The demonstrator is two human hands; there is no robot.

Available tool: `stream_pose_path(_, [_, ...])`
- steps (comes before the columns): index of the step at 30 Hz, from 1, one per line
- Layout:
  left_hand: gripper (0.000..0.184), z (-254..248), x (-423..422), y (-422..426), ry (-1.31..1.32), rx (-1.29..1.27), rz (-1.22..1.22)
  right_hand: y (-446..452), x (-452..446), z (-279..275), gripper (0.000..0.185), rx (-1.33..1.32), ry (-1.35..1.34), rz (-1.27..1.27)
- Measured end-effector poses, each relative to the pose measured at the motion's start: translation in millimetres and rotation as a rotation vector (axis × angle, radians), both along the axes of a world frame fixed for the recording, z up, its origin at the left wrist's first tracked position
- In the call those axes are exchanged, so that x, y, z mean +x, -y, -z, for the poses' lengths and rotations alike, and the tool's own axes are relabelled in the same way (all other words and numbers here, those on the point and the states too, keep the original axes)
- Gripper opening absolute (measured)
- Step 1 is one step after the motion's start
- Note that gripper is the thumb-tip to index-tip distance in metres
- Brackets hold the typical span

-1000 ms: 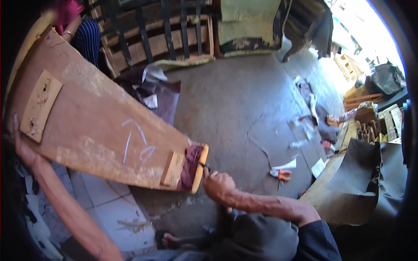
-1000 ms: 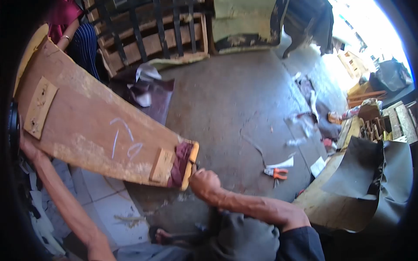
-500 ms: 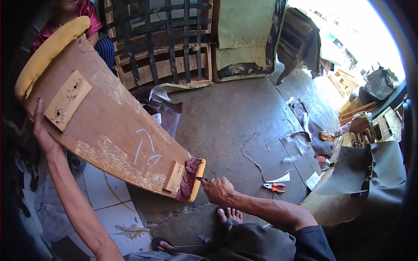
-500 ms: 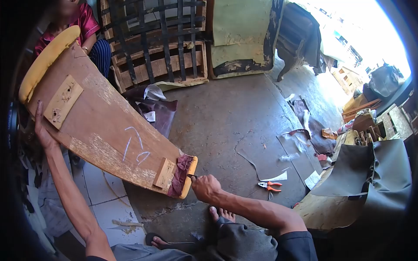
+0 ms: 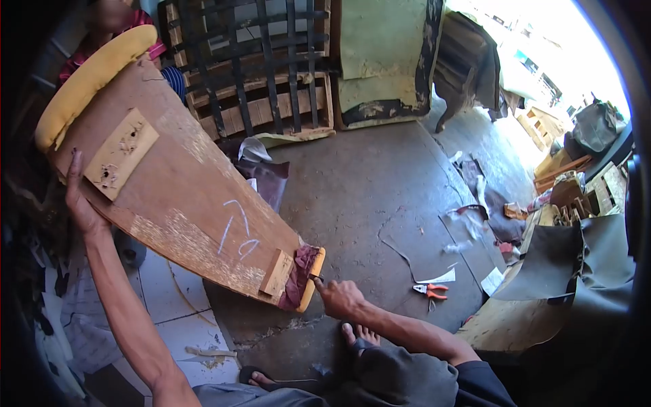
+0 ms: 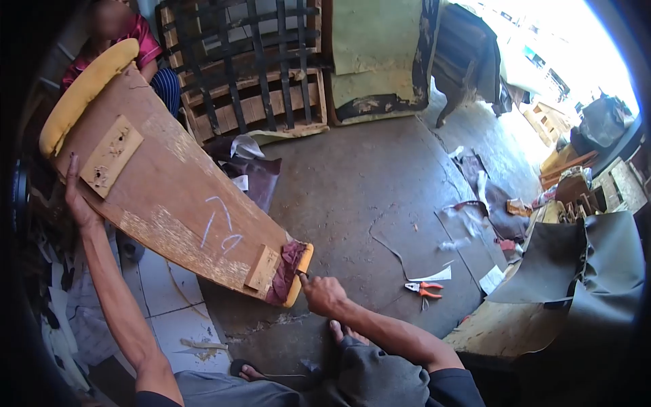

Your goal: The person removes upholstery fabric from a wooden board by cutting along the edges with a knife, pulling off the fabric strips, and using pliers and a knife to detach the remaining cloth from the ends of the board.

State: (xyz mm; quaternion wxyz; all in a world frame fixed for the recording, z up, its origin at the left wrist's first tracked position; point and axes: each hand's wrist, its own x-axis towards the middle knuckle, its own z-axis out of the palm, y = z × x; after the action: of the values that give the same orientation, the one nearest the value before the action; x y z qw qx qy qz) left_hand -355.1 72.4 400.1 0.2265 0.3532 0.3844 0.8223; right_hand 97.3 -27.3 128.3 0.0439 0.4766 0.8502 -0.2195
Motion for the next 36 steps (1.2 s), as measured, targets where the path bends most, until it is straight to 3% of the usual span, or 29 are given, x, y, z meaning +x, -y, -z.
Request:
stream_pose_path(2, [0.065,-9,13,7,0.019,-0.016,-0.012,-2,-20,-12,0.048,0.006,0.263,-0.089])
stream_pose_path(4, [0.063,-1,1,4,0.037,-0.009,-0.003,-2,-24,-13,0.044,-0.031,0.285,-0.092])
stream_pose_path(8, [0.061,9,7,2,0.030,-0.096,-0.118,11,-8,13,0.053,-0.001,0.154,-0.029])
stream_pose_path(9, [0.062,13,2,0,0.067,-0.120,-0.113,12,4,34,0.067,0.039,0.029,-0.018])
stream_pose_path(10, [0.063,13,-5,-3,0.104,-0.129,-0.103,9,15,51,0.067,0.041,0.026,-0.017])
stream_pose_path(12, [0.067,46,-49,-7,0.088,-0.130,-0.084,5,26,62,0.082,-0.024,-0.282,0.017])
stream_pose_path(14, [0.069,58,-91,-18,-0.006,-0.140,-0.083,20,25,87,0.096,0.095,-0.435,0.082])
stream_pose_path(17, [0.069,31,-35,10,0.124,-0.084,0.093,20,31,66,0.091,0.070,-0.376,0.006])
stream_pose_path(19, [0.069,22,-21,20,0.104,-0.075,0.062,6,20,26,0.078,0.028,-0.005,-0.073])
stream_pose_path(22, [0.071,23,-29,21,0.093,-0.076,-0.039,5,-2,-31,0.062,-0.104,0.269,-0.130])
stream_pose_path(26, [0.067,15,-13,13,0.064,-0.028,-0.060,12,-7,-41,0.048,-0.052,0.291,-0.164])
stream_pose_path(34, [0.060,20,-22,15,0.125,-0.068,-0.161,-7,-20,-57,0.045,-0.106,0.379,-0.225])
stream_pose_path(36, [0.058,29,-43,20,0.025,-0.089,-0.256,-7,-26,-62,0.046,-0.147,0.407,-0.228])
